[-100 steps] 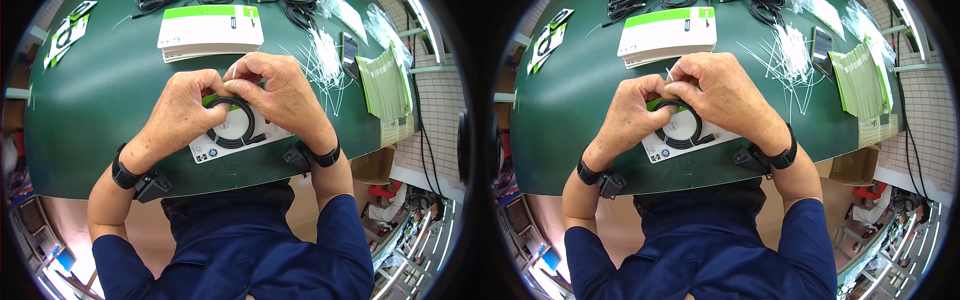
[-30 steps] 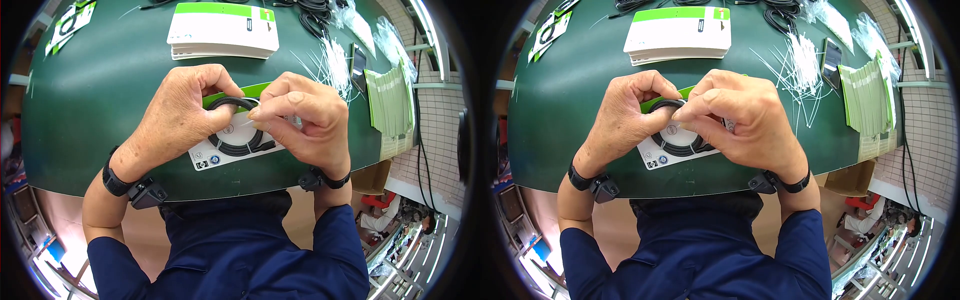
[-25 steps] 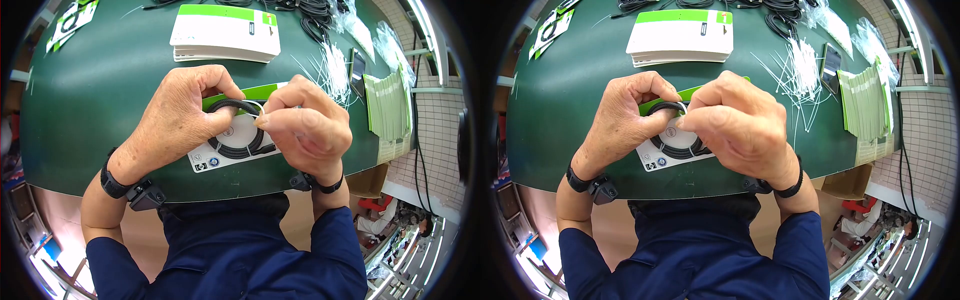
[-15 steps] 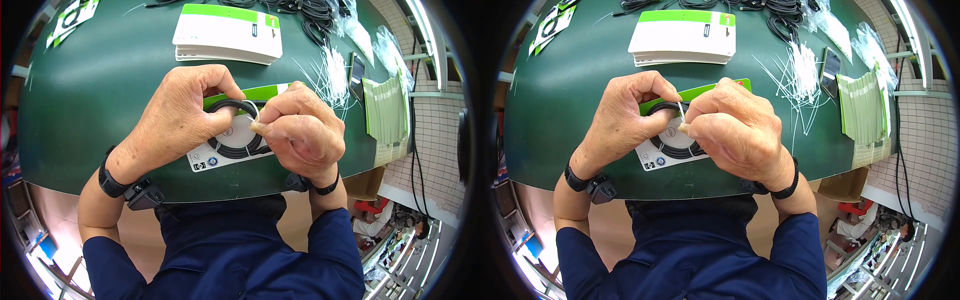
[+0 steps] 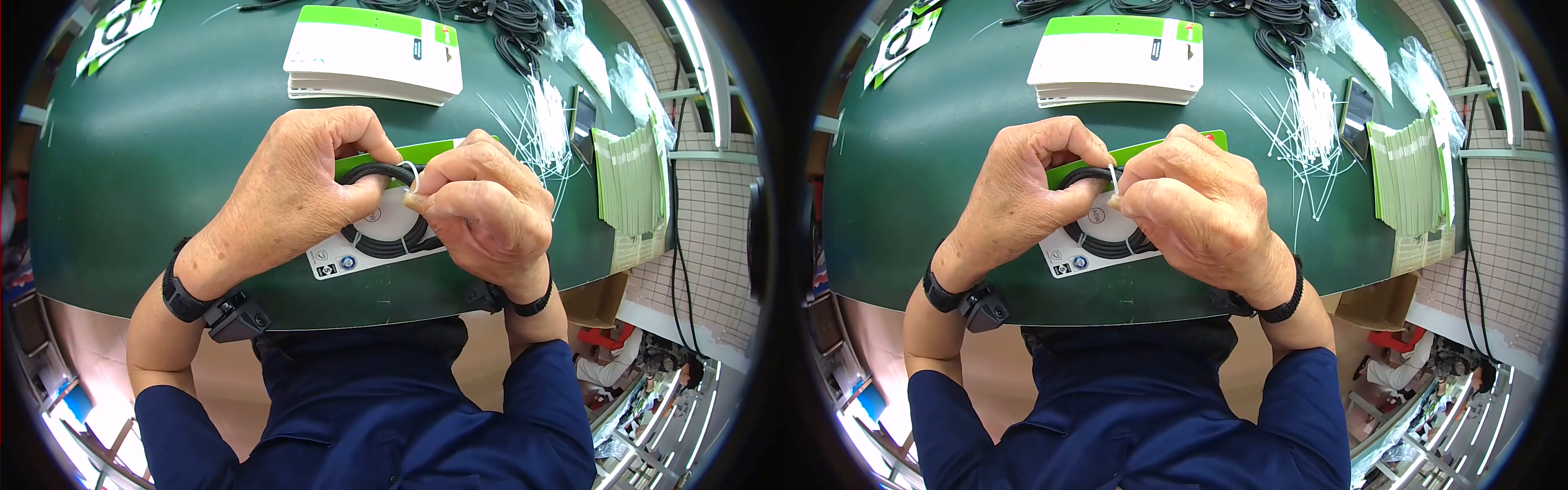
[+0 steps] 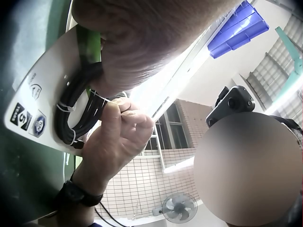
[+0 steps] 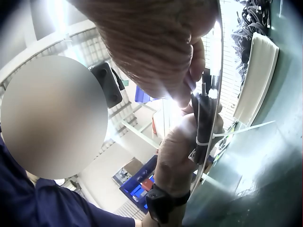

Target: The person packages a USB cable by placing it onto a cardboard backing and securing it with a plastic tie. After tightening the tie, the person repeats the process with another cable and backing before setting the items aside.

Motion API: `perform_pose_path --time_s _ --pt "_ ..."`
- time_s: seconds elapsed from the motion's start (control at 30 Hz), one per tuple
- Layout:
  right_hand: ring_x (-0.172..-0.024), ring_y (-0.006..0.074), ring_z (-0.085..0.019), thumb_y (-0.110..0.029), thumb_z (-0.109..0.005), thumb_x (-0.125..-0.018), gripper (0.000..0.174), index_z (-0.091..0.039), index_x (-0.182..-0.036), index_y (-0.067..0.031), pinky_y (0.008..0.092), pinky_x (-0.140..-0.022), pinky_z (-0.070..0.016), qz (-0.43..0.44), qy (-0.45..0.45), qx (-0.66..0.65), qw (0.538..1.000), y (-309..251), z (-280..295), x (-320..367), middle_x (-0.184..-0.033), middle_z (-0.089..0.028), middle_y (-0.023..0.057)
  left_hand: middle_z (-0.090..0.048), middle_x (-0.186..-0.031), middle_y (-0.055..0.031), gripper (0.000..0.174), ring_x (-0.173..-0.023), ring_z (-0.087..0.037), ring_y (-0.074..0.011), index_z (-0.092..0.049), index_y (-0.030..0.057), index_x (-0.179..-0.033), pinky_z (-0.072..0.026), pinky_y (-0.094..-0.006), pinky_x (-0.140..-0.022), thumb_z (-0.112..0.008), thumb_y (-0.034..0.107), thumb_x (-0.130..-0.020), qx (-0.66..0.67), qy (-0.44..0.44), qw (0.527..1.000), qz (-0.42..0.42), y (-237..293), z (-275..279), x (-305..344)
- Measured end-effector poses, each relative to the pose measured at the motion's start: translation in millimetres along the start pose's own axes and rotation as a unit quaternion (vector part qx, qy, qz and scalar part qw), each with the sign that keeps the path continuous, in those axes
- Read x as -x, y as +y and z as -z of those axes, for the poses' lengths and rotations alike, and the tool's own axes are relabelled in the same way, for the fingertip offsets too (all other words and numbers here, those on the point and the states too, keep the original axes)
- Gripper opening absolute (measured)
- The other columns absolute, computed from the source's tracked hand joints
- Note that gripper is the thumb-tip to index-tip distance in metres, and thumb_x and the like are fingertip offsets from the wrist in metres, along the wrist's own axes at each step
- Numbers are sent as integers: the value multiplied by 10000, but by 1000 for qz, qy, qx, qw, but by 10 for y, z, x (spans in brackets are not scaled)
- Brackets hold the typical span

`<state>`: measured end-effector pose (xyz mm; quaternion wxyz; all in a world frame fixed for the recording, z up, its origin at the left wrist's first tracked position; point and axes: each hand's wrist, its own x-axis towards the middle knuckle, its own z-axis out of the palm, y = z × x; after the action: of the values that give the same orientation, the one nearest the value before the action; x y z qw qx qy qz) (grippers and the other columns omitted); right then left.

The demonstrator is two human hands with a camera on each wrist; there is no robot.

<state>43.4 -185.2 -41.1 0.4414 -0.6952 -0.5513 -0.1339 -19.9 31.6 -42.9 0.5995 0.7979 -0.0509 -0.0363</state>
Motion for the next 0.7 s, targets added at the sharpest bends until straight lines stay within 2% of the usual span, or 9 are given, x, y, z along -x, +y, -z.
perform_pose_path --time_s 0.27,0.37,0.5,0.63,0.67,0.7 --pt "-675 206 -604 43 -860 -696 257 -685 -831 -87 305 -554 -461 6 -36 60 998 -26 -20 -42 -844 -701 37 -719 -933 -42 124 -897 -673 -84 -687 -28 -947 -578 -250 -863 -683 -84 -837 11 -16 1000 14 -10 -7 -4" --pt "-679 201 -607 25 -858 -663 254 -697 -822 -91 298 -545 -473 10 -107 91 990 -59 7 -54 -845 -693 25 -716 -926 -40 119 -885 -665 -74 -687 -29 -947 -576 -245 -832 -686 -77 -839 33 -30 999 24 -42 -34 -9" --pt "-678 203 -629 21 -852 -658 276 -707 -861 -99 298 -553 -495 4 -151 124 981 -57 8 -37 -861 -695 15 -712 -920 -33 116 -876 -656 -65 -690 -28 -951 -570 -242 -811 -686 -72 -844 -1 -21 1000 -9 -70 -64 -24" --pt "-692 187 -657 34 -833 -722 248 -716 -904 -87 282 -559 -510 12 -87 86 992 31 -23 -24 -882 -708 48 -706 -918 -24 118 -886 -652 -63 -689 -33 -953 -568 -244 -827 -676 -78 -844 -7 -21 1000 12 -91 -21 -58" --pt "-692 187 -657 34 -833 -722 248 -716 -904 -87 282 -559 -510 14 -87 86 992 28 4 -40 -882 -708 48 -713 -891 -45 119 -859 -662 -82 -697 -41 -948 -571 -259 -811 -678 -56 -832 3 -6 1000 4 -124 -13 -65" --pt "-699 166 -660 37 -812 -783 215 -717 -942 -74 272 -571 -516 -13 -27 72 997 32 59 -42 -905 -718 61 -719 -863 -67 127 -832 -672 -102 -704 -48 -944 -574 -275 -796 -681 -33 -820 15 8 1000 -2 -167 -20 -74"
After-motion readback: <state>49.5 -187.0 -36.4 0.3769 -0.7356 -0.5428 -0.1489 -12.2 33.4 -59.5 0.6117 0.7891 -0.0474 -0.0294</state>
